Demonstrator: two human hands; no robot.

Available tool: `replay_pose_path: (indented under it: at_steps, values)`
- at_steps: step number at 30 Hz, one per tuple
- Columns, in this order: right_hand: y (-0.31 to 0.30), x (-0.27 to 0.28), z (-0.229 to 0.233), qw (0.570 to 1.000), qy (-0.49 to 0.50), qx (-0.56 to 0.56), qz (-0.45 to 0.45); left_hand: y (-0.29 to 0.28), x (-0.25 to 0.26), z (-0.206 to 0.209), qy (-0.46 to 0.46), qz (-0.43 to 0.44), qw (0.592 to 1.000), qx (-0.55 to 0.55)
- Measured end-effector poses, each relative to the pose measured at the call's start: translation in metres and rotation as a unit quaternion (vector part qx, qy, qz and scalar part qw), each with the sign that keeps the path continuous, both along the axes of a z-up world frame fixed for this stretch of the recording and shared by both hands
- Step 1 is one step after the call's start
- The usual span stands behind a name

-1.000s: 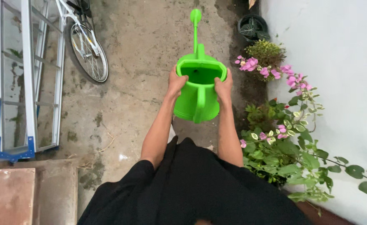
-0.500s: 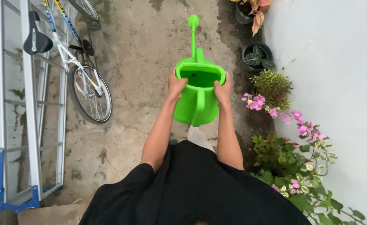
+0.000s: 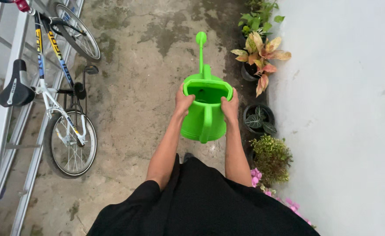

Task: The person carries a green watering can through an outdoor area and pours water onto several potted plants positioned along a wall and near a gate.

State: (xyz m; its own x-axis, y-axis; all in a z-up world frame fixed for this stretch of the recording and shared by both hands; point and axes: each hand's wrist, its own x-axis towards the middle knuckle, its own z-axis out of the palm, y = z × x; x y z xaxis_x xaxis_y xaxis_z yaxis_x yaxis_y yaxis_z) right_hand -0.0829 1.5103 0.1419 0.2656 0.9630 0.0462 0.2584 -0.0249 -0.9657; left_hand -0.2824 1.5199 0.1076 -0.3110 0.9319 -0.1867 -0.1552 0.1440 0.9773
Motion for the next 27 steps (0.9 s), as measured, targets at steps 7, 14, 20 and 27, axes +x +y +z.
replay_pose_path:
  at_steps: [7, 14, 20, 27]
  values:
    - [0.167, -0.015, -0.027, 0.999, -0.013, 0.038, 0.019, 0.145, -0.024, -0.001, -0.026, 0.022, 0.999, 0.031]
    - [0.338, -0.072, -0.017, 1.000, 0.005, 0.016, 0.005, 0.341, -0.077, -0.009, -0.086, -0.023, 0.993, 0.079]
    - [0.468, -0.113, 0.008, 0.999, 0.030, 0.018, 0.007, 0.479, -0.114, 0.003, -0.007, -0.040, 0.997, 0.069]
    - [0.602, -0.127, -0.019, 1.000, 0.000, -0.005, -0.013, 0.603, -0.137, 0.008, -0.035, -0.035, 0.998, 0.038]
